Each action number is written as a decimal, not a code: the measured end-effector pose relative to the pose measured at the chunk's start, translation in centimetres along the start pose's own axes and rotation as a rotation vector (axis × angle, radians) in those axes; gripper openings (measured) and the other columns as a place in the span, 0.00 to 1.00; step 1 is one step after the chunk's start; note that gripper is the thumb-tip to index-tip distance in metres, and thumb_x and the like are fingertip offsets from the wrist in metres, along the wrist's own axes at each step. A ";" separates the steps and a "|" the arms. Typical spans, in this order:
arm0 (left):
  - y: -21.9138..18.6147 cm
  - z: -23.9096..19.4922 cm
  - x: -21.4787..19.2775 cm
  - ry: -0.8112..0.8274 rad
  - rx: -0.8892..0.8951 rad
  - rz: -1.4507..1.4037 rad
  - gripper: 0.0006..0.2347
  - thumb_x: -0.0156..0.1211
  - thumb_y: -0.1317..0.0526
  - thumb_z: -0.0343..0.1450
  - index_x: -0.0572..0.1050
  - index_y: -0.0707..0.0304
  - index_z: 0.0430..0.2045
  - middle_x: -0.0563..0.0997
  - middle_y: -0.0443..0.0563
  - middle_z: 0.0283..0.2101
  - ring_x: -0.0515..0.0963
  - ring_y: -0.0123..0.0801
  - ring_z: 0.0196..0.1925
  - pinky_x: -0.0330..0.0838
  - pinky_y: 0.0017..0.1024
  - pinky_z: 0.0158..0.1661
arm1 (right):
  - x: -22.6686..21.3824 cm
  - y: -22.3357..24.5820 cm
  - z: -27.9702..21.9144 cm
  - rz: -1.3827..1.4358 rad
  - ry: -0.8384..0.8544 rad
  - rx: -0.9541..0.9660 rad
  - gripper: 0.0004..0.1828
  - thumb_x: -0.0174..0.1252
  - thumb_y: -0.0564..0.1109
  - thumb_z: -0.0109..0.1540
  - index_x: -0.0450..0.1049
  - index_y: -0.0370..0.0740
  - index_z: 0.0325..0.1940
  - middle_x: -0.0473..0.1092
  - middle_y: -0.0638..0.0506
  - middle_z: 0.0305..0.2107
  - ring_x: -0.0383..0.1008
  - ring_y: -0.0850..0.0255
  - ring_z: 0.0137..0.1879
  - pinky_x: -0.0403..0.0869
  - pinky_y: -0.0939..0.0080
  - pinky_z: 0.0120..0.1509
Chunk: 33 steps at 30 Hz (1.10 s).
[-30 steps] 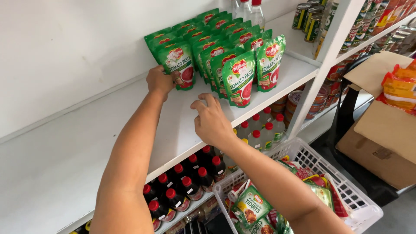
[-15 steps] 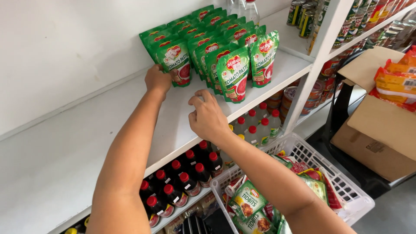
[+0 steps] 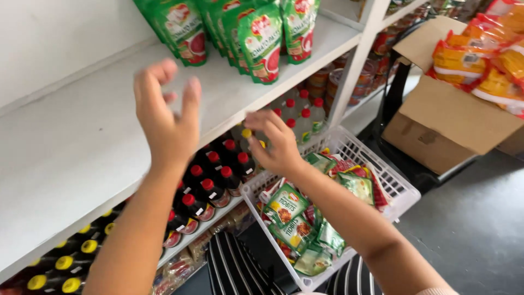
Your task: Organize pouches of tomato paste, pineapple tidbits, and soy sauce on a white pantry shelf.
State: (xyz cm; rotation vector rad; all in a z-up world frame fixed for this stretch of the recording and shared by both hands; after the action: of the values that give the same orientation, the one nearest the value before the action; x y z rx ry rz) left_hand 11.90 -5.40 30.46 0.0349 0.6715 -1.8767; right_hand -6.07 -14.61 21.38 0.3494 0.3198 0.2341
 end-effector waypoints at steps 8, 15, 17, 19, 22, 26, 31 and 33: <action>-2.3 -15.0 3.8 0.388 -0.042 -0.157 0.06 0.64 0.62 0.73 0.78 0.67 0.36 0.81 0.55 0.40 0.82 0.46 0.42 0.76 0.36 0.43 | -4.5 -6.9 -16.5 -0.016 0.101 0.620 0.12 0.59 0.33 0.61 0.76 0.35 0.49 0.74 0.44 0.45 0.79 0.55 0.49 0.79 0.61 0.49; 3.5 -26.2 13.5 0.893 -0.415 0.054 0.18 0.69 0.55 0.68 0.76 0.65 0.48 0.80 0.60 0.48 0.79 0.55 0.50 0.74 0.47 0.47 | -3.6 -8.3 -23.5 -0.025 0.189 0.875 0.10 0.60 0.38 0.63 0.76 0.35 0.49 0.75 0.44 0.42 0.81 0.56 0.45 0.80 0.61 0.45; 4.8 -28.2 15.6 0.989 -0.446 0.128 0.22 0.70 0.53 0.66 0.74 0.64 0.51 0.79 0.61 0.49 0.77 0.55 0.53 0.72 0.48 0.50 | -2.7 -8.2 -25.0 -0.070 0.255 0.919 0.13 0.61 0.40 0.62 0.75 0.35 0.51 0.73 0.42 0.45 0.82 0.53 0.45 0.80 0.58 0.47; 5.0 -28.9 16.7 1.079 -0.472 0.206 0.27 0.72 0.50 0.65 0.71 0.63 0.54 0.77 0.62 0.51 0.75 0.56 0.56 0.70 0.50 0.52 | -1.9 -8.3 -26.2 -0.113 0.321 0.955 0.17 0.63 0.42 0.61 0.73 0.34 0.53 0.72 0.40 0.47 0.82 0.51 0.45 0.79 0.55 0.48; 4.5 -28.6 17.2 1.216 -0.545 0.330 0.27 0.71 0.49 0.66 0.70 0.59 0.55 0.77 0.61 0.53 0.77 0.54 0.58 0.72 0.49 0.54 | -1.2 -8.4 -27.3 -0.390 0.430 0.853 0.26 0.69 0.45 0.57 0.73 0.33 0.57 0.71 0.33 0.47 0.73 0.37 0.52 0.73 0.44 0.55; 4.7 -29.2 17.7 1.145 -0.547 0.293 0.32 0.76 0.53 0.62 0.66 0.63 0.57 0.76 0.66 0.52 0.76 0.59 0.55 0.72 0.49 0.51 | -1.2 -8.2 -27.6 -0.345 0.460 0.828 0.27 0.65 0.42 0.59 0.69 0.33 0.61 0.72 0.33 0.49 0.72 0.36 0.55 0.72 0.44 0.59; 4.9 -29.0 16.4 0.964 -0.534 0.083 0.35 0.79 0.59 0.55 0.68 0.65 0.57 0.77 0.66 0.49 0.77 0.60 0.51 0.71 0.47 0.50 | -1.9 -9.0 -26.9 -0.164 0.369 0.880 0.30 0.67 0.37 0.55 0.70 0.35 0.61 0.75 0.35 0.46 0.76 0.43 0.53 0.74 0.49 0.54; 5.0 -29.2 16.1 0.955 -0.490 0.005 0.26 0.77 0.59 0.58 0.75 0.64 0.50 0.79 0.63 0.48 0.78 0.56 0.52 0.72 0.45 0.50 | -2.1 -10.1 -28.3 0.002 0.267 1.184 0.27 0.71 0.40 0.57 0.71 0.35 0.58 0.77 0.43 0.34 0.78 0.56 0.43 0.76 0.59 0.49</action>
State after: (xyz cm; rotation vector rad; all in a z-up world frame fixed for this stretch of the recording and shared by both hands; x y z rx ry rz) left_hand 1.37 -6.82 -1.58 0.6396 1.7530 -1.5734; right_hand -16.10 -16.07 -7.00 1.4933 0.7079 0.0665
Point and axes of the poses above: each hand's wrist, its own z-axis towards the middle knuckle, its own x-axis out of the palm, y = z × x, the point moved 4 cm from there along z, towards the middle knuckle
